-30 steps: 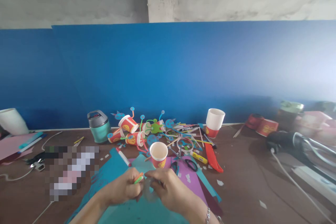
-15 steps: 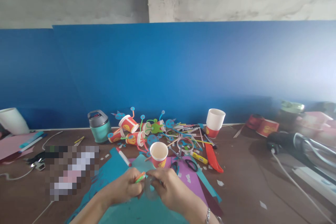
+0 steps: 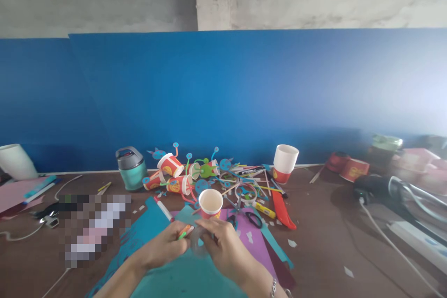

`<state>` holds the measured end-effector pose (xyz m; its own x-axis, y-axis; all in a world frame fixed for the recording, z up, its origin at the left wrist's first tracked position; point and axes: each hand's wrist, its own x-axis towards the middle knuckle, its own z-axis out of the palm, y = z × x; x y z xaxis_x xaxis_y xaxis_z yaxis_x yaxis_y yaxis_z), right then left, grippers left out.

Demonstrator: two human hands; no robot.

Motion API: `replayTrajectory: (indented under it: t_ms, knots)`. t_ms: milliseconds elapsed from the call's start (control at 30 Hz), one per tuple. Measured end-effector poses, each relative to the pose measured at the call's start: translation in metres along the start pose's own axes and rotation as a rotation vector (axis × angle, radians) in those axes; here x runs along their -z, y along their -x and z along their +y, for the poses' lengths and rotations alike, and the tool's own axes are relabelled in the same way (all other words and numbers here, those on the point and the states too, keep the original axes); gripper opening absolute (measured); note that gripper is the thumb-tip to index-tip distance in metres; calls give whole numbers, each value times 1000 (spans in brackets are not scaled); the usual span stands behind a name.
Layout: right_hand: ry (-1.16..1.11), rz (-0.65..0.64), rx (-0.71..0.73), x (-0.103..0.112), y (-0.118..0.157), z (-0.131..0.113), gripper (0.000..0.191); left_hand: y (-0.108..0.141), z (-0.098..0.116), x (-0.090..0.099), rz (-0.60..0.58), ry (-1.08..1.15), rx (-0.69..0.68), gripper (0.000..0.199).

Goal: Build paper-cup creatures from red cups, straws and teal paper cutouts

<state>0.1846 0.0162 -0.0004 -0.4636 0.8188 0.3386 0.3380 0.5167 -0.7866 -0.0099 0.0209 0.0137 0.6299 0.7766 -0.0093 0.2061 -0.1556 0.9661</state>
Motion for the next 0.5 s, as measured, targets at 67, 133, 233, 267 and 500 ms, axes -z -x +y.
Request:
replayTrajectory:
  t_ms: [67, 133, 233, 267, 500]
  knots:
    - [-20, 10, -18, -2, 0, 3, 30, -1, -1, 0, -10, 24, -23, 14]
    - [-36, 7, -36, -3, 0, 5, 30, -1, -1, 0, -15, 36, -36, 15]
    - [-53, -10, -56, -4, 0, 7, 31, -2, -4, 0, -24, 34, -32, 16]
    - [-55, -10, -63, -4, 0, 7, 31, -2, -5, 0, -26, 28, -27, 16]
    - [-22, -19, -98, 0, 0, -1, 32, -2, -13, 0, 26, -56, -12, 16]
